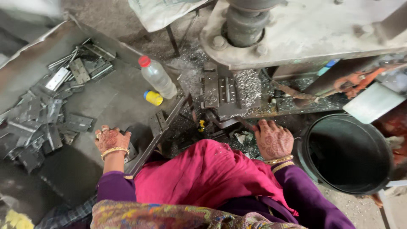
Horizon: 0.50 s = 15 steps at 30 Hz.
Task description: The person picks up metal hinge pieces from a tray and places them into a press machine, using a metal rod to clear scrap and adjust the placement.
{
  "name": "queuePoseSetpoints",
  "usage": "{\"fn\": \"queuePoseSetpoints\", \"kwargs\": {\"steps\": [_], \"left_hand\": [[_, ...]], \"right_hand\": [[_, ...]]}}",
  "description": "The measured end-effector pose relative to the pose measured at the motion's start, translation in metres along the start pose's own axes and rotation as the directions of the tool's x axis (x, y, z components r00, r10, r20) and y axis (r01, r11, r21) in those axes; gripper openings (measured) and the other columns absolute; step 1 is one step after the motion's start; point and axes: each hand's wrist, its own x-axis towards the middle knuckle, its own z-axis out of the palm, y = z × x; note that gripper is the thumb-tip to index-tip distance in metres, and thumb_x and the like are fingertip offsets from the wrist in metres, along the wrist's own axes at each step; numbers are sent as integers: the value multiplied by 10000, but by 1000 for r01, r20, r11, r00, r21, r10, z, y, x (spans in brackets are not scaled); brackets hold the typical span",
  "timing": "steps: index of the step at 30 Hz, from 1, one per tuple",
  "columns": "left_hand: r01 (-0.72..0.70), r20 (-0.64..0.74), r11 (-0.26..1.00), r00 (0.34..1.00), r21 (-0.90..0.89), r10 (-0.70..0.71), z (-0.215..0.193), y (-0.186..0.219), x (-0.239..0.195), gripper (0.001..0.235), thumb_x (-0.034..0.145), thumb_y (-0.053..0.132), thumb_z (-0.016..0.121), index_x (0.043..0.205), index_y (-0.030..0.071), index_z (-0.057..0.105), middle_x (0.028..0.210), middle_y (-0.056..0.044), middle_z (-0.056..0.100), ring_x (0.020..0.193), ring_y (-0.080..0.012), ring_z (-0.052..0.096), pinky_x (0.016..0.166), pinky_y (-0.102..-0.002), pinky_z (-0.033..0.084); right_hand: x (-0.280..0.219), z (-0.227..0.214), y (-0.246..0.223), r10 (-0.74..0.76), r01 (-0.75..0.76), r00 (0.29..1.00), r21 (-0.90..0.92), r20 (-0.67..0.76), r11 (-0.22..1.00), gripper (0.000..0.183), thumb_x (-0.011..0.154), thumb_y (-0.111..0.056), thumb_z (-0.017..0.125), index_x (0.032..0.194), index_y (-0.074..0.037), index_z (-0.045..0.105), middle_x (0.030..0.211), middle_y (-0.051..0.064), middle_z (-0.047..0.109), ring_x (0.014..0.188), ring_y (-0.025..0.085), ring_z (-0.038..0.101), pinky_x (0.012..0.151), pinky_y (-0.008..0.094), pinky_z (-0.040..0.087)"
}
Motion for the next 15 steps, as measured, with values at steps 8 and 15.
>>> {"fn": "queuePoseSetpoints", "kwargs": {"steps": [8, 15], "left_hand": [[-198, 56, 946, 974, -258, 219, 19, -67, -17, 429, 853, 204, 685, 1280, 161, 707, 1289, -176, 680, 1201, -366, 630, 1024, -475, 508], [-442, -469, 875, 826, -196, 312, 45, 39, -59, 431, 773, 134, 653, 1200, 172, 686, 1262, -162, 730, 1010, -365, 707, 780, -506, 558]], "right_hand": [[-5, 14, 6, -22, 16, 997, -72, -78, 997, 244, 1002, -430, 647, 1087, -206, 691, 985, 63, 741, 810, 296, 711, 750, 445, 539], [-9, 9, 6, -45, 40, 998, -100, -43, 994, 287, 931, -421, 665, 1102, -191, 684, 984, 70, 728, 827, 298, 715, 715, 447, 533]]}}
